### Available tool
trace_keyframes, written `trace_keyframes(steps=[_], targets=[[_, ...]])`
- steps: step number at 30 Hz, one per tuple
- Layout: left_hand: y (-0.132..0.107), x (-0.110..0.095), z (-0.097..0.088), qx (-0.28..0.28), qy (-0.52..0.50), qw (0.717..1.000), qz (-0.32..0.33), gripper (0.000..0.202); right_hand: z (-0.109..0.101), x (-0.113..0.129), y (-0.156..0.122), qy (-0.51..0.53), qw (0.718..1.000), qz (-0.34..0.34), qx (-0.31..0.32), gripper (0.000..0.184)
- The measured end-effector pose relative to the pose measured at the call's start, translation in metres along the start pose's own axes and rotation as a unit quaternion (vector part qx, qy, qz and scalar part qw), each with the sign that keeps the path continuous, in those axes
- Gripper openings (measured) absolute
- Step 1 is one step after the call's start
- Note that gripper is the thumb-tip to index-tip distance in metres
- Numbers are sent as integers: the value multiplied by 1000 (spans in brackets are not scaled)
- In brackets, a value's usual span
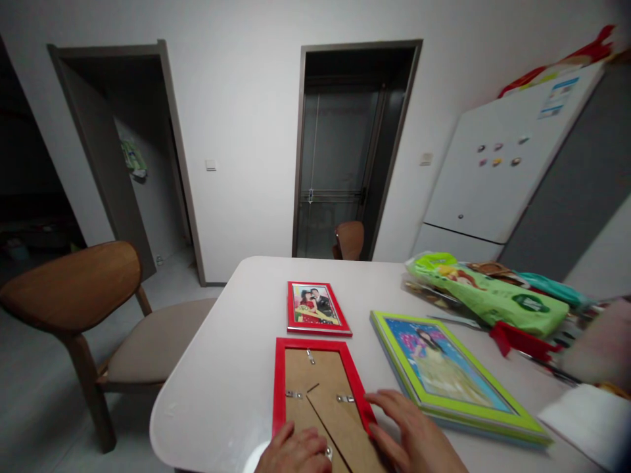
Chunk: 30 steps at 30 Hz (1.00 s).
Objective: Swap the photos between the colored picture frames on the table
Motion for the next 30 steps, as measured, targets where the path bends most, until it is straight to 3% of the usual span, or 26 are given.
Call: trace_keyframes(steps=[5,11,13,16,19,22,26,30], targets=[[-15,17,18,-43,-29,996,-66,32,11,9,38,-52,997,-38,43,25],[-13,15,2,53,-94,989,-105,11,23,9,49,-98,995,-22,29,23],[-12,14,-3,62,-108,985,-116,9,22,9,44,-95,995,-37,19,24],[-13,12,-5,65,-127,981,-133,7,19,18,30,-62,990,-120,28,28],[-13,9,-6,57,-132,978,-150,3,21,36,17,2,968,-221,117,24],[-12,7,-8,46,-129,978,-155,5,29,51,13,15,954,-257,153,20],[-10,6,-9,47,-113,981,-149,5,36,57,17,8,956,-254,144,15],[-11,5,-8,29,-99,985,-142,3,35,60,30,65,970,-201,124,17]])
Point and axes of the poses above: each hand's wrist, its own y-axis towards the middle knuckle, its own z-axis out of the palm, x = y × z, the point moved 1 cm from there along y, towards the middle knuckle, and after that the axes turned 9 degrees about -z, right-handed, at the moved point
